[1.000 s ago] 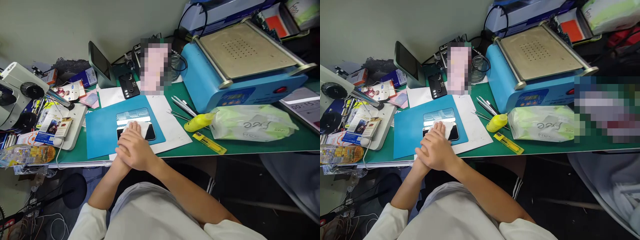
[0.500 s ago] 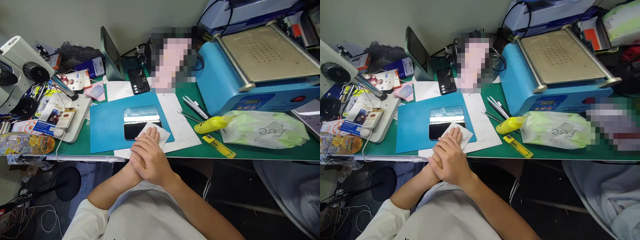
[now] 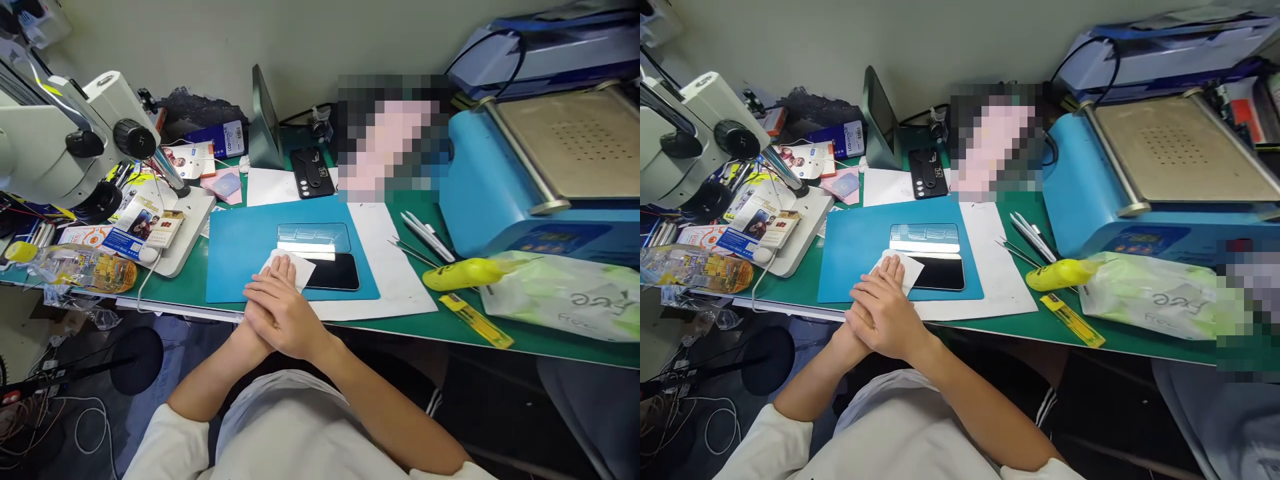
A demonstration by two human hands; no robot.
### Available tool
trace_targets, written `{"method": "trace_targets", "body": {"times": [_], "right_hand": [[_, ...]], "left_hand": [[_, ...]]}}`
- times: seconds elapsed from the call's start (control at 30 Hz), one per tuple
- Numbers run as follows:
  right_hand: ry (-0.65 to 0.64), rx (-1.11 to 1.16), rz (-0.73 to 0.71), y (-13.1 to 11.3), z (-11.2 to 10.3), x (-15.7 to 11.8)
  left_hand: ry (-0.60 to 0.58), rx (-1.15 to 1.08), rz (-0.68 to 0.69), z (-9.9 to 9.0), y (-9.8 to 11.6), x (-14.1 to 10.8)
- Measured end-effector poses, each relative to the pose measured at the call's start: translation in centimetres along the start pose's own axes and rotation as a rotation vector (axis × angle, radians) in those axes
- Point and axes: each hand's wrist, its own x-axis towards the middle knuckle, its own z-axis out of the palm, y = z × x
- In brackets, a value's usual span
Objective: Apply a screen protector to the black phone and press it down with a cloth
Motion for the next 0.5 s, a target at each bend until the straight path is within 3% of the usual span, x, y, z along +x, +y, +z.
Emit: {"method": "trace_targets", "body": {"times": [0.07, 0.23, 0.37, 0.5], "right_hand": [[-0.007, 0.005, -0.040, 0.1, -1.1, -0.6], [0.150, 0.000, -0.020, 0.9, -5.1, -4.8], [0.344, -0.055, 0.070, 1.8, -7.7, -9.2], [0.447, -0.074, 0.138, 2.2, -8.7, -12.0]], "left_hand": [[0.054, 0.136, -0.014, -1.5, -0.5, 0.1], [-0.194, 0.325, 0.375, -4.5, -0.9, 1.3], [-0.307, 0.356, 0.560, -4.1, 1.7, 3.4], [-0.302, 0.318, 0.648, -3.8, 3.0, 4.7]]}}
